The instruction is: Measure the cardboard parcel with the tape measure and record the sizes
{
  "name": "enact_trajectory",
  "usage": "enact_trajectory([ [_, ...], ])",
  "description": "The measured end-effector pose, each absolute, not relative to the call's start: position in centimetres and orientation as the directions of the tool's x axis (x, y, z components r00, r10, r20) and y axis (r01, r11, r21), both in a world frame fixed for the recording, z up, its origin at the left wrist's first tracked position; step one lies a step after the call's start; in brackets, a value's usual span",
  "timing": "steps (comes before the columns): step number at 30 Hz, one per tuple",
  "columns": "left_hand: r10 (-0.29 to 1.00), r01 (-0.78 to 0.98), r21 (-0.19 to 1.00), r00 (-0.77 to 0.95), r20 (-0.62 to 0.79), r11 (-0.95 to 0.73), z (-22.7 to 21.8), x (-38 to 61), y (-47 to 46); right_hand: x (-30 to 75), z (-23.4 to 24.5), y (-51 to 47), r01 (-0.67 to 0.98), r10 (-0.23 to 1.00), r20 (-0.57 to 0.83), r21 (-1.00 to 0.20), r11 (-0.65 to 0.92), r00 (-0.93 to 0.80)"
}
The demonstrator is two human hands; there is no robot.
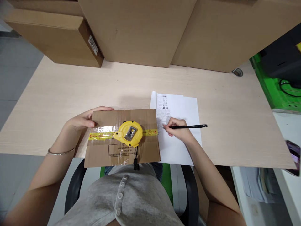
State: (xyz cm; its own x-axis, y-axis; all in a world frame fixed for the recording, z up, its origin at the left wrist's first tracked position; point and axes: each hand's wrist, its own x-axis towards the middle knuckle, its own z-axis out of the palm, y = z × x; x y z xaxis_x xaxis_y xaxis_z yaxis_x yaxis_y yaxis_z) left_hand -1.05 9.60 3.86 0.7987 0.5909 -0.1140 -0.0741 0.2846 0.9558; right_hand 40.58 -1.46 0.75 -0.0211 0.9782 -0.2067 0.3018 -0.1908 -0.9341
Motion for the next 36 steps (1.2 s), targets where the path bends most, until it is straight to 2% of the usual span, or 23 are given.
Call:
enact_trajectory([
  [9,0.575,-0.074,0.958,0.811,-0.105,0.278,4.01,-0.98,9.71,40.39,0.97,-1.47,0.295,0.977,-0.212,-0.934,-0.203,0.002],
  [17,0.585,-0.075,0.951,0.802,-0.121,0.299,4.09,-0.97,9.48,40.23,0.73,-1.48,0.279,0.977,-0.17,-0.939,-0.2,0.13],
  [25,0.584,-0.068,0.964,0.806,-0.098,0.257,3.88,-1.06,9.73,40.07,0.69,-1.39,0.3,0.975,-0.174,-0.931,-0.208,0.137],
  [36,0.569,-0.074,0.948,0.813,-0.122,0.31,4.13,-0.82,9.58,40.15,0.52,-1.36,0.309,0.976,-0.171,-0.929,-0.204,0.132],
])
